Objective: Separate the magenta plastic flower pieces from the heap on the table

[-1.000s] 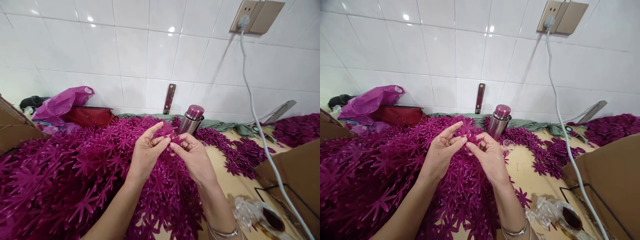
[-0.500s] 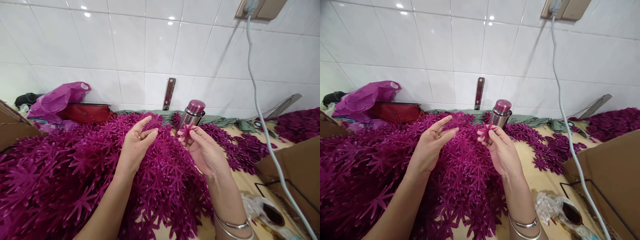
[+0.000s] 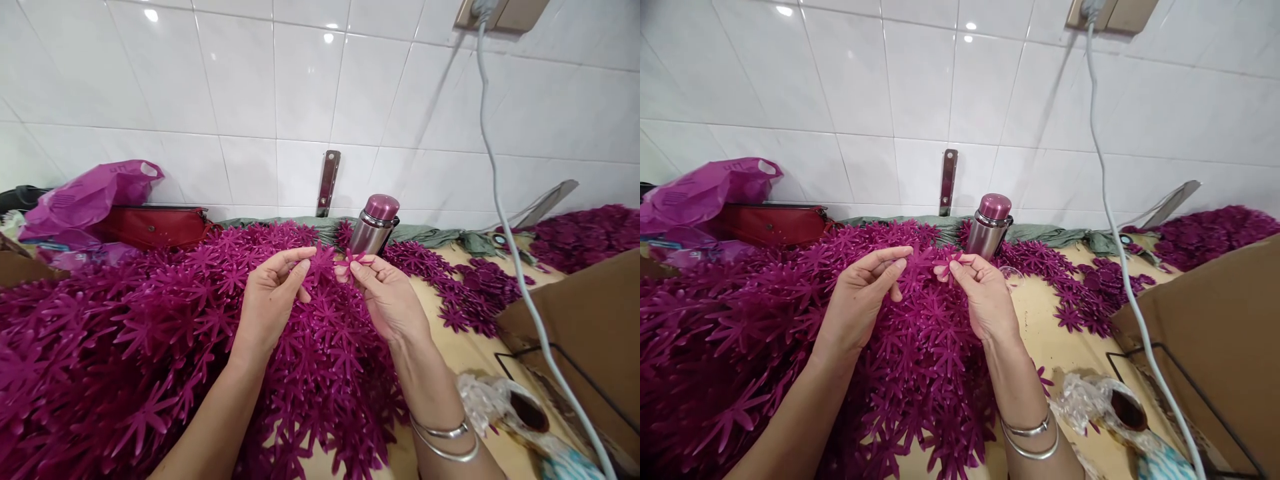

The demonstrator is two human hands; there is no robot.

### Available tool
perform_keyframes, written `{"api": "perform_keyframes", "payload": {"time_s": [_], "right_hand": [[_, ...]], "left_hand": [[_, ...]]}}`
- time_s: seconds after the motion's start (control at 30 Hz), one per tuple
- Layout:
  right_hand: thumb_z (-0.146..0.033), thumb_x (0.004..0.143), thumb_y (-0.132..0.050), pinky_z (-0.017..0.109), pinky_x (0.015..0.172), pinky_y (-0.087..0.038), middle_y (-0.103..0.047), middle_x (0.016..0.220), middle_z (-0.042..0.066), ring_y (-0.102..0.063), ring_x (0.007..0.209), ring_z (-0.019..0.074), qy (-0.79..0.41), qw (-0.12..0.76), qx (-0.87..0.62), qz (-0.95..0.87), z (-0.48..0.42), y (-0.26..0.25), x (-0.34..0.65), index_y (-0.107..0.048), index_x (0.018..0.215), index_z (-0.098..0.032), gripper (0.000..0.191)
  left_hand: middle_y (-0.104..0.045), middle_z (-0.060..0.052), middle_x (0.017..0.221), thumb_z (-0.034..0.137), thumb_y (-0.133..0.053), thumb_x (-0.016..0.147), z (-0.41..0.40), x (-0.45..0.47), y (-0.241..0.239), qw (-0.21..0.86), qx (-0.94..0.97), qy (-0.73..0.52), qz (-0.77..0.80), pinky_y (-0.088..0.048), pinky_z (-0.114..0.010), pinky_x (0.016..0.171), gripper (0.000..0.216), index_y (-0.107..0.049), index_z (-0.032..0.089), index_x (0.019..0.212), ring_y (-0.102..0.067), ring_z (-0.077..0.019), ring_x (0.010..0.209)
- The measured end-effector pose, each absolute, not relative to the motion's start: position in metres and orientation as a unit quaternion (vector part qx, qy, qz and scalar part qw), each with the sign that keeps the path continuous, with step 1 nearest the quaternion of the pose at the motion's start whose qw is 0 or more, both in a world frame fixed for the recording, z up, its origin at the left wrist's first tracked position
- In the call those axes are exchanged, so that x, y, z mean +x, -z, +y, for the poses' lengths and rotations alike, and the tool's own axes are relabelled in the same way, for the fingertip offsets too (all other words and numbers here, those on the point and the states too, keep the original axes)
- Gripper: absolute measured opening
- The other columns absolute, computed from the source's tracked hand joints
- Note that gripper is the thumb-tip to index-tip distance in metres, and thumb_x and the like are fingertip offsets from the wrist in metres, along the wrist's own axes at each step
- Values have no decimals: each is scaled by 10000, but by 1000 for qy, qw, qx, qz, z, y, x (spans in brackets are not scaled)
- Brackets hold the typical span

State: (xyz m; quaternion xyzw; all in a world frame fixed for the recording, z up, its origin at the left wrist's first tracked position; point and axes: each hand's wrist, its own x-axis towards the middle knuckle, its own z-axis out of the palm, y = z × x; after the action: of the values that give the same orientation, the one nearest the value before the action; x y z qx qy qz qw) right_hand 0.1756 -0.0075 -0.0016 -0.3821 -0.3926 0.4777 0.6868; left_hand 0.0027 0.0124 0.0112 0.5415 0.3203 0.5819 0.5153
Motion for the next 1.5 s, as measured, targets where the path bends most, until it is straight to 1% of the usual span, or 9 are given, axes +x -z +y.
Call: {"api": "perform_keyframes", "payload": {"time_s": [0.1, 0.23, 0.33, 0.47, 0.67, 0.9, 1.1, 1.23, 1.5], "right_hand": [[-359, 674, -916, 306, 845, -552, -788, 755, 12, -737, 763, 165, -467, 691, -384, -396, -7, 2, 178, -681, 838, -196, 329], [-423, 770, -841, 349, 864, -561, -792, 813, 27, -738, 806, 189, -441, 635, -420, -475, -13, -4, 187, -716, 851, -204, 265], [-354, 745, -856, 399, 985, -527, -796, 1028, 55, -718, 1032, 243, -382, 543, -483, -571, -23, -11, 198, -783, 875, -229, 195], [-273, 743, -841, 454, 1120, -432, -745, 1228, 53, -630, 1233, 273, -267, 558, -522, -588, -31, -16, 200, -814, 959, -291, 218], [-289, 858, -757, 437, 1063, -466, -761, 1100, 48, -678, 1079, 243, -157, 556, -501, -645, -36, -18, 179, -791, 901, -277, 56], [-358, 880, -752, 425, 1037, -458, -742, 1086, 41, -674, 1040, 238, -93, 533, -525, -657, -44, -24, 172, -729, 762, -260, 155], [-267, 837, -796, 386, 964, -506, -710, 1054, 40, -667, 1003, 227, -34, 576, -512, -636, -42, -23, 162, -693, 994, -257, 188], [-234, 869, -765, 412, 995, -498, -683, 1059, 48, -646, 1065, 233, 27, 575, -499, -648, -38, -18, 157, -718, 972, -251, 115], [-177, 941, -655, 368, 945, -498, -697, 1003, 38, -653, 1003, 201, -24, 571, -486, -661, -34, -14, 160, -683, 913, -226, 63]], "left_hand": [[-726, 25, 840, 272, -767, 836, 14, 5, -10, 520, 514, -608, 312, -453, -163, 514, 300, -728, 208, 1127, -538, -29, 486], [-706, 51, 822, 278, -826, 773, 15, 6, -9, 533, 462, -631, 323, -454, -155, 495, 493, -648, 219, 1229, -532, -24, 479], [-718, 41, 803, 311, -851, 739, 16, 8, -6, 555, 435, -633, 321, -454, -160, 499, 433, -689, 185, 1120, -534, -23, 475], [-721, 32, 780, 317, -843, 738, 16, 14, -2, 584, 414, -627, 307, -441, -161, 506, 280, -717, 172, 942, -538, -25, 484], [-692, 37, 840, 279, -863, 704, 11, 20, -3, 638, 377, -602, 299, -430, -132, 528, 274, -722, 174, 914, -546, -13, 551], [-661, 42, 791, 294, -887, 683, 9, 20, -5, 634, 355, -623, 289, -413, -146, 531, 310, -711, 166, 904, -513, -18, 545], [-676, 36, 802, 280, -901, 681, 5, 24, -6, 649, 345, -617, 282, -428, -129, 550, 292, -736, 158, 889, -517, -14, 568], [-674, 33, 799, 271, -892, 703, 0, 28, -6, 660, 356, -607, 265, -434, -119, 546, 257, -739, 148, 869, -513, -12, 572], [-670, 27, 803, 270, -875, 726, 1, 26, -5, 660, 415, -574, 249, -445, -121, 553, 206, -750, 165, 852, -504, -27, 594]]}}
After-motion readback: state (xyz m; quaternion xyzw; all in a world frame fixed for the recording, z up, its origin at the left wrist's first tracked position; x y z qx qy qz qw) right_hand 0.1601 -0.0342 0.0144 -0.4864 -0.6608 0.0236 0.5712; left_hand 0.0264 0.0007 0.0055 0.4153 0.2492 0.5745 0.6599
